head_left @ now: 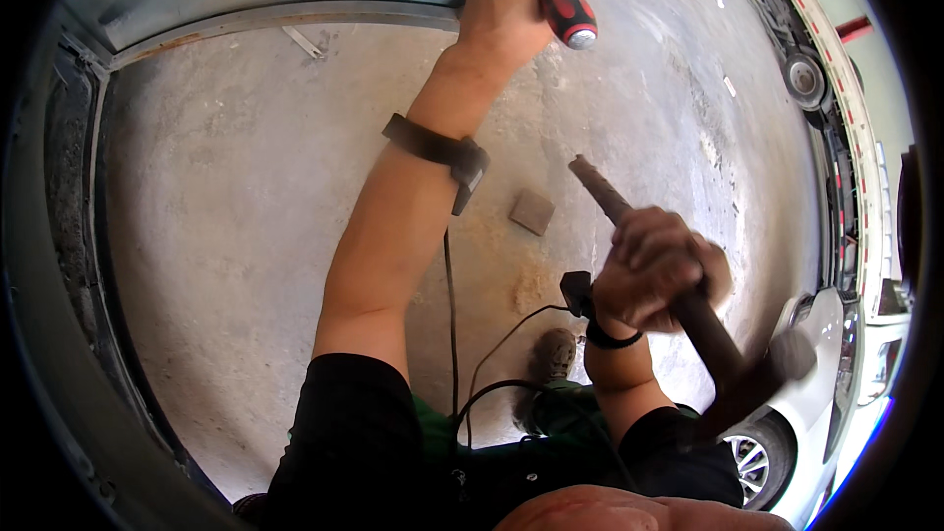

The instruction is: The person uses a screwdriver, a hammer, and a metal block to straighten and align the metal frame and outer panel of a blue vehicle door.

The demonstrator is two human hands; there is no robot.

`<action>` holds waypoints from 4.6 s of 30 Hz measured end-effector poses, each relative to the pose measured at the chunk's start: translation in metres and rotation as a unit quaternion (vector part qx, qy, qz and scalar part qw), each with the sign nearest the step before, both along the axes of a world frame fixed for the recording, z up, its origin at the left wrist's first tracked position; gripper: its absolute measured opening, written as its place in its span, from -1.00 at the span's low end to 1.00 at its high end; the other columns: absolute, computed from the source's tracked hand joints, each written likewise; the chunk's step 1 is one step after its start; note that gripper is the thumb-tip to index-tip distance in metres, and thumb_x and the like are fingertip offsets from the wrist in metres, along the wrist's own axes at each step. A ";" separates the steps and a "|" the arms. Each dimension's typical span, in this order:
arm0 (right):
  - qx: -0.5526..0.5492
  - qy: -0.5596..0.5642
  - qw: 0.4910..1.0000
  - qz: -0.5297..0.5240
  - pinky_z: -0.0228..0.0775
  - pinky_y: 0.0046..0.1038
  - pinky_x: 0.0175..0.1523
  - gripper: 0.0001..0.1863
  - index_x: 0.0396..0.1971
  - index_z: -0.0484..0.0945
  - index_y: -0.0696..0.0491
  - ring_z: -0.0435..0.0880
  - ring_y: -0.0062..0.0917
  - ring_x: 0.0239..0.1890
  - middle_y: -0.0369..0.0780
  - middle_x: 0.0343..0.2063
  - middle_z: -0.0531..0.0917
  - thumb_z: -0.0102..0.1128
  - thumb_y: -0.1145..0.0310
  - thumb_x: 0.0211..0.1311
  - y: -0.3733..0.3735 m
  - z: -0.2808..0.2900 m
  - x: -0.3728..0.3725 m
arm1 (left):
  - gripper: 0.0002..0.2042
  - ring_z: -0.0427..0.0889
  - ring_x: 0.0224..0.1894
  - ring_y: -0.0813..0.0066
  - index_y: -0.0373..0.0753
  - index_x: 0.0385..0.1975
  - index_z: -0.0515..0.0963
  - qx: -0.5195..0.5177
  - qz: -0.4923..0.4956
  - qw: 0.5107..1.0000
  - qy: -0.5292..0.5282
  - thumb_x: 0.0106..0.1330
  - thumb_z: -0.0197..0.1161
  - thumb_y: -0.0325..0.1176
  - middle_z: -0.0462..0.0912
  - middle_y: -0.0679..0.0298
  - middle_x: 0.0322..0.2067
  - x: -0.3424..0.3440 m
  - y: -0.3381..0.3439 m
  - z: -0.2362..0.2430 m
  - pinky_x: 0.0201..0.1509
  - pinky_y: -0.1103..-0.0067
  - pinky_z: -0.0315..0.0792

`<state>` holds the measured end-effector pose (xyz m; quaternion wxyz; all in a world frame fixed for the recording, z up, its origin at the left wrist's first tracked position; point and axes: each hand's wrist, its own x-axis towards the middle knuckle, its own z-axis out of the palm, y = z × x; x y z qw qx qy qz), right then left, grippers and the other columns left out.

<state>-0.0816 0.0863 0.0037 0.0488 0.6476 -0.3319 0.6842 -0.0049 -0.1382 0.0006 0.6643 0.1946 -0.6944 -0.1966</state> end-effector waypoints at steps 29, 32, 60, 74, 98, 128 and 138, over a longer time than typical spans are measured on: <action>0.529 -0.323 0.763 -0.182 0.31 -0.48 -0.63 -0.70 -0.35 0.50 0.19 0.46 -0.64 -0.71 -0.31 -0.68 0.48 0.20 0.21 0.32 -0.047 -0.172 -0.055 | -0.85 0.61 -0.44 0.28 -0.22 -0.24 0.50 -0.022 0.016 0.999 -0.019 0.23 0.29 -0.52 0.63 0.18 -0.44 -0.026 0.003 -0.035 -0.31 0.51 0.51; 0.508 -0.320 0.782 -0.170 0.31 -0.49 -0.62 -0.69 -0.37 0.49 0.19 0.46 -0.64 -0.70 -0.32 -0.68 0.48 0.20 0.20 0.33 -0.047 -0.172 -0.054 | -0.86 0.61 -0.45 0.33 -0.22 -0.26 0.50 -0.013 -0.026 1.000 0.008 0.23 0.30 -0.52 0.63 0.20 -0.46 -0.030 0.009 -0.025 -0.32 0.53 0.51; 0.446 -0.266 0.841 -0.151 0.25 -0.54 -0.54 -0.68 -0.44 0.49 0.16 0.41 -0.72 -0.65 -0.35 -0.71 0.48 0.24 0.20 0.34 -0.045 -0.146 -0.031 | -0.91 0.55 -0.49 0.41 -0.22 -0.26 0.53 0.001 0.006 0.999 0.037 0.29 0.28 -0.46 0.61 0.22 -0.46 -0.024 0.002 -0.016 -0.31 0.57 0.49; 0.442 -0.337 0.824 -0.116 0.20 -0.55 -0.65 -0.70 -0.46 0.43 0.10 0.39 -0.71 -0.72 -0.38 -0.74 0.43 0.21 0.21 0.35 -0.039 -0.140 -0.025 | -0.88 0.58 -0.51 0.42 -0.21 -0.24 0.53 -0.016 0.008 1.000 -0.007 0.29 0.30 -0.41 0.62 0.20 -0.51 -0.015 0.020 -0.006 -0.33 0.58 0.50; 0.247 -0.071 0.965 -0.050 0.33 -0.62 -0.55 -0.86 -0.28 0.30 0.15 0.41 -0.69 -0.62 -0.30 -0.60 0.43 0.00 0.41 0.45 -0.005 -0.053 -0.012 | -0.88 0.53 -0.54 0.41 -0.23 -0.25 0.51 -0.025 -0.059 0.998 -0.024 0.30 0.29 -0.42 0.60 0.16 -0.55 -0.015 0.006 0.029 -0.37 0.55 0.48; 0.635 0.142 0.744 -0.154 0.54 -0.22 -0.11 -0.63 -0.22 0.64 0.22 0.72 -0.22 -0.25 0.01 -0.36 0.72 0.23 0.19 0.19 -0.072 -0.201 -0.062 | -0.84 0.61 -0.44 0.07 -0.12 -0.56 0.61 0.039 0.191 0.928 -0.319 0.13 0.32 -0.20 0.63 0.20 -0.59 0.046 0.035 -0.023 -0.32 0.30 0.45; 0.413 -0.246 0.816 0.320 0.22 -0.39 0.21 -0.54 -0.05 0.54 0.16 0.47 -0.42 0.02 -0.22 -0.12 0.60 0.38 0.42 -0.01 -0.220 0.015 -0.087 | -0.92 0.61 -0.29 0.12 -0.23 -0.44 0.62 0.119 0.138 0.962 -0.205 0.04 0.26 -0.49 0.67 0.17 -0.38 0.078 0.037 -0.019 -0.17 0.38 0.48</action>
